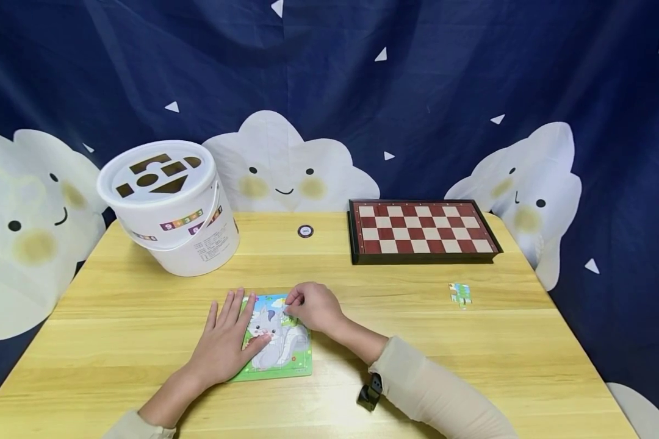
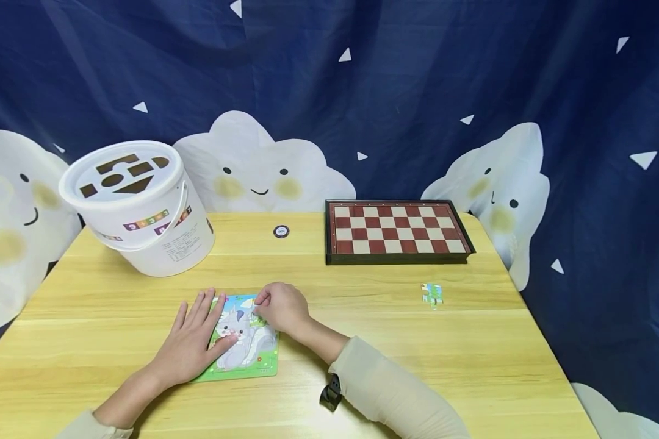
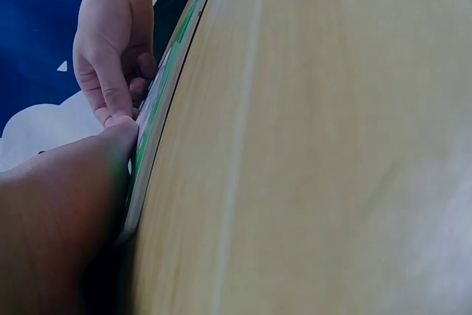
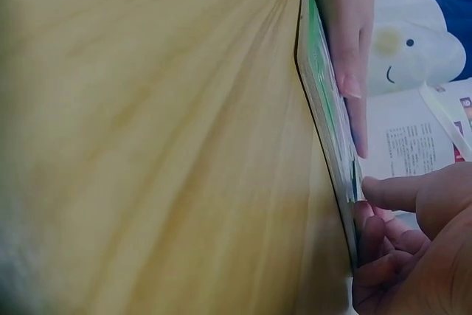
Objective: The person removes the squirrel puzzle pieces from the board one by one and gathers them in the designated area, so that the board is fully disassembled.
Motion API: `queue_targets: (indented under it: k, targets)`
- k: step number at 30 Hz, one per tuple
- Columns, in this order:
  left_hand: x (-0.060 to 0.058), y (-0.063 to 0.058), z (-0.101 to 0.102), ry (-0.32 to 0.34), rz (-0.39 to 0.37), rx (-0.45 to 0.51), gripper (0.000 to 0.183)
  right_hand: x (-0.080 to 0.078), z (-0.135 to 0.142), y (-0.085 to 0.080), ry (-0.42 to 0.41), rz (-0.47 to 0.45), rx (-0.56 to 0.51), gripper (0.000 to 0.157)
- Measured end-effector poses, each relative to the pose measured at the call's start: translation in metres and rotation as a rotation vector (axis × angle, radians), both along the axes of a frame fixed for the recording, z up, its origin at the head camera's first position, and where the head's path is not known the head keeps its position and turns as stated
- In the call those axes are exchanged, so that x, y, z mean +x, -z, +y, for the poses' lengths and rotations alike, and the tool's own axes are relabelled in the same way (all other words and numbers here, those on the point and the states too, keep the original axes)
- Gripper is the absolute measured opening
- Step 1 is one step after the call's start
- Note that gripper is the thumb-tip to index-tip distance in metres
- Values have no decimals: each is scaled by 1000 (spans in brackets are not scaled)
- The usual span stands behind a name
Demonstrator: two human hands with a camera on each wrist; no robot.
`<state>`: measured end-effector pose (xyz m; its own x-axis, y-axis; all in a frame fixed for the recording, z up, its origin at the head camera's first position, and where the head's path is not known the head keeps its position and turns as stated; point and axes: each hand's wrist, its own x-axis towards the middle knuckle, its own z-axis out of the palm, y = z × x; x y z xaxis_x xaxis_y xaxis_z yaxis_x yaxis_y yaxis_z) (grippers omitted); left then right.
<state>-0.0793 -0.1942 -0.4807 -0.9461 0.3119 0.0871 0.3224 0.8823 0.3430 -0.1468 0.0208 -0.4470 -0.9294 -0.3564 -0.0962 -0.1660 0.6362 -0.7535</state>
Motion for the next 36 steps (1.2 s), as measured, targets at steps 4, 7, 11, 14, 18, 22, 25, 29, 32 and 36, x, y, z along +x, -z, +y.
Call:
queue_targets:
  k: [4,7,11,14,18,22,25,29,32,36]
  targets:
    - [0,1,0,2,8,3,85,-1,0,1,3,-17,-29,12]
    - [0,2,-1,4,11,6,85,-2,1,1,6,-38,-59,11]
    - [0,3,-1,3,-3,5,86,-3,1,1,8,-66,-93,10]
    - [0,3,-1,1,-13,6,86,-3,2,1,11,-82,-104,9]
    - [0,3,-1,-1,-17,8,87,-3,2,1,24,-109,-117,7]
    - [0,2,-1,-1,-16,6,87,-3,3,1,40,-140,-150,5]
    - [0,2,-1,2,-13,5,86,-3,3,2,47,-161,-183,4]
    - [0,1,0,6,-6,5,85,-3,4,3,54,-179,-225,4]
    - [0,-1,0,6,-2,4,84,-3,5,3,54,-188,-262,3]
    - [0,-1,0,7,-18,2,84,-3,6,3,48,-203,-297,3]
